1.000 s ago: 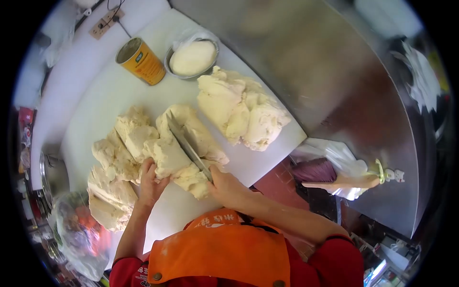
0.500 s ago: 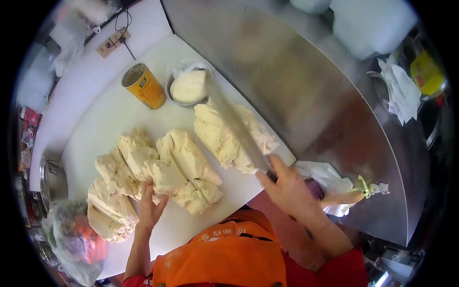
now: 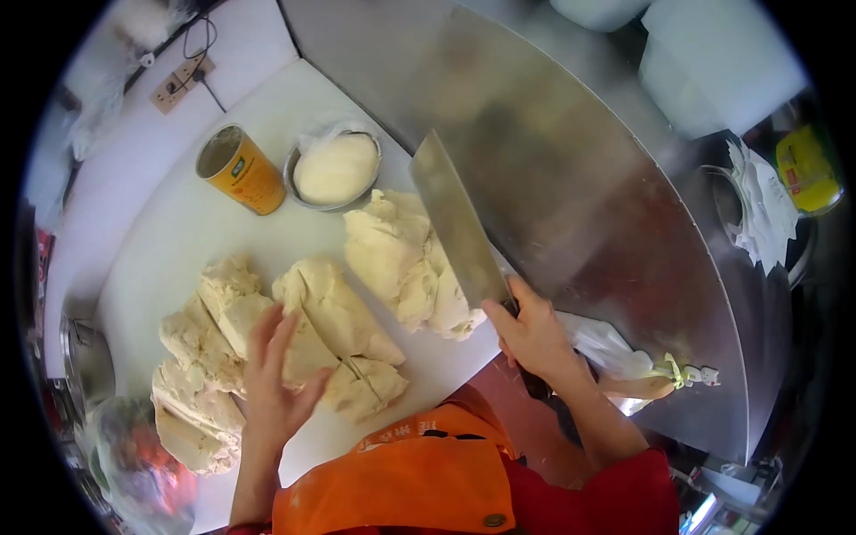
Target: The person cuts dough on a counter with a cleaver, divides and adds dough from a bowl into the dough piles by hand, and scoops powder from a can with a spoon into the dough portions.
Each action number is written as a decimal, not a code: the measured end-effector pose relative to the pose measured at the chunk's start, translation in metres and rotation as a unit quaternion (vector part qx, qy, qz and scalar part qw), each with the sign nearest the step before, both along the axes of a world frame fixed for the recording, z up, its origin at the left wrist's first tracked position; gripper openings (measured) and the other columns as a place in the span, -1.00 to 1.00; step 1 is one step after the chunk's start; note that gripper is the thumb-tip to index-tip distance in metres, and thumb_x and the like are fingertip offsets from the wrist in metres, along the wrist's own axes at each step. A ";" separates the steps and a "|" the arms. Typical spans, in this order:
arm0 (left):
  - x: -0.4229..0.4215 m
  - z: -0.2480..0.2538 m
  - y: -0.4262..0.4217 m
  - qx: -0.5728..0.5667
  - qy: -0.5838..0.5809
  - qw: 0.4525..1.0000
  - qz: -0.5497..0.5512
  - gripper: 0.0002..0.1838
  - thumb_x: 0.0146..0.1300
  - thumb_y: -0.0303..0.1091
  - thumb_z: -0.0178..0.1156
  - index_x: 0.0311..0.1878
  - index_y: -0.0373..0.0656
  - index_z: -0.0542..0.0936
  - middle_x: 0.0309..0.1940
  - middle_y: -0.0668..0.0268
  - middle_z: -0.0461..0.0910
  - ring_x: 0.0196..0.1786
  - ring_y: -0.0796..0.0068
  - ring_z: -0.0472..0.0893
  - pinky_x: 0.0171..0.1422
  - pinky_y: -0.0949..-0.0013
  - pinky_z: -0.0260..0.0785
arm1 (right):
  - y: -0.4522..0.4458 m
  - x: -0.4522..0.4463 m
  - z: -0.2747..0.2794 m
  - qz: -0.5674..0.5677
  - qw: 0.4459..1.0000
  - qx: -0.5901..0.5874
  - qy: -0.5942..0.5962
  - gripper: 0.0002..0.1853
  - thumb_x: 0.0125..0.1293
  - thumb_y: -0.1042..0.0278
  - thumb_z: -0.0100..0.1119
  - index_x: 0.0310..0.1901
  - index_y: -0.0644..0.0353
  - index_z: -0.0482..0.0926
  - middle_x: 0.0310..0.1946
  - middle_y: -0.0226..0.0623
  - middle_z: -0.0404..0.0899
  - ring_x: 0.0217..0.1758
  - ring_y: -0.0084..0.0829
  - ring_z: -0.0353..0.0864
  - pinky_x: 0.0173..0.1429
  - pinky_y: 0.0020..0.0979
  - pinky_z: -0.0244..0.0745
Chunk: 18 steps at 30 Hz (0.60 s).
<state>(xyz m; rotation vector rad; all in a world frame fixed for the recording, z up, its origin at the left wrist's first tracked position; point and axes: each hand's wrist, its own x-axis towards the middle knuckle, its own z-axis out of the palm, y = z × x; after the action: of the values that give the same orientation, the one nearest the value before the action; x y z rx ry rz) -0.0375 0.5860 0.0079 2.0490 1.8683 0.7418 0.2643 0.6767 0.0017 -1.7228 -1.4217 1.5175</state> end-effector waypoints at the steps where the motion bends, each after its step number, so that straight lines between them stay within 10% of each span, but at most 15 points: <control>1: 0.016 0.005 0.026 -0.014 -0.007 0.999 -0.033 -0.13 -0.14 -0.33 0.50 0.34 -0.10 0.36 0.39 -0.05 0.17 0.37 -0.08 0.28 0.34 0.04 0.30 | -0.003 -0.001 0.002 -0.001 1.000 -0.013 -0.005 -0.76 0.36 0.28 0.13 -0.16 0.31 0.45 -0.73 -0.33 0.43 -0.74 -0.56 0.42 -0.62 -0.45 0.33; 11: 0.085 -0.060 0.122 -0.039 0.114 0.987 -0.106 -0.27 -0.26 -0.17 0.50 0.10 -0.01 0.50 0.19 -0.04 0.23 0.32 -0.37 0.13 0.23 -0.14 0.34 | -0.021 0.013 -0.013 0.104 0.989 0.008 -0.103 -0.60 0.38 0.21 0.10 0.02 0.41 0.32 -0.55 0.11 0.50 -0.47 0.07 0.57 -0.30 -0.13 0.45; 18: 0.069 -0.082 0.111 0.011 0.058 0.995 -0.083 -0.49 -0.24 -0.31 0.45 -0.10 0.01 0.56 0.12 0.06 0.29 0.24 -0.26 0.22 0.14 -0.06 0.41 | 0.022 0.000 -0.010 0.166 0.976 -0.097 -0.099 -0.64 0.42 0.19 0.00 -0.04 0.40 0.32 -0.57 0.04 0.53 -0.64 -0.23 0.56 -0.54 -0.27 0.45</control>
<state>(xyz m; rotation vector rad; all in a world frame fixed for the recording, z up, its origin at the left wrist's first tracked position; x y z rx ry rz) 0.0310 0.6973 -0.0736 2.2739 1.7266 0.6161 0.2644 0.6982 -0.0083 -1.8666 -1.7886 1.7464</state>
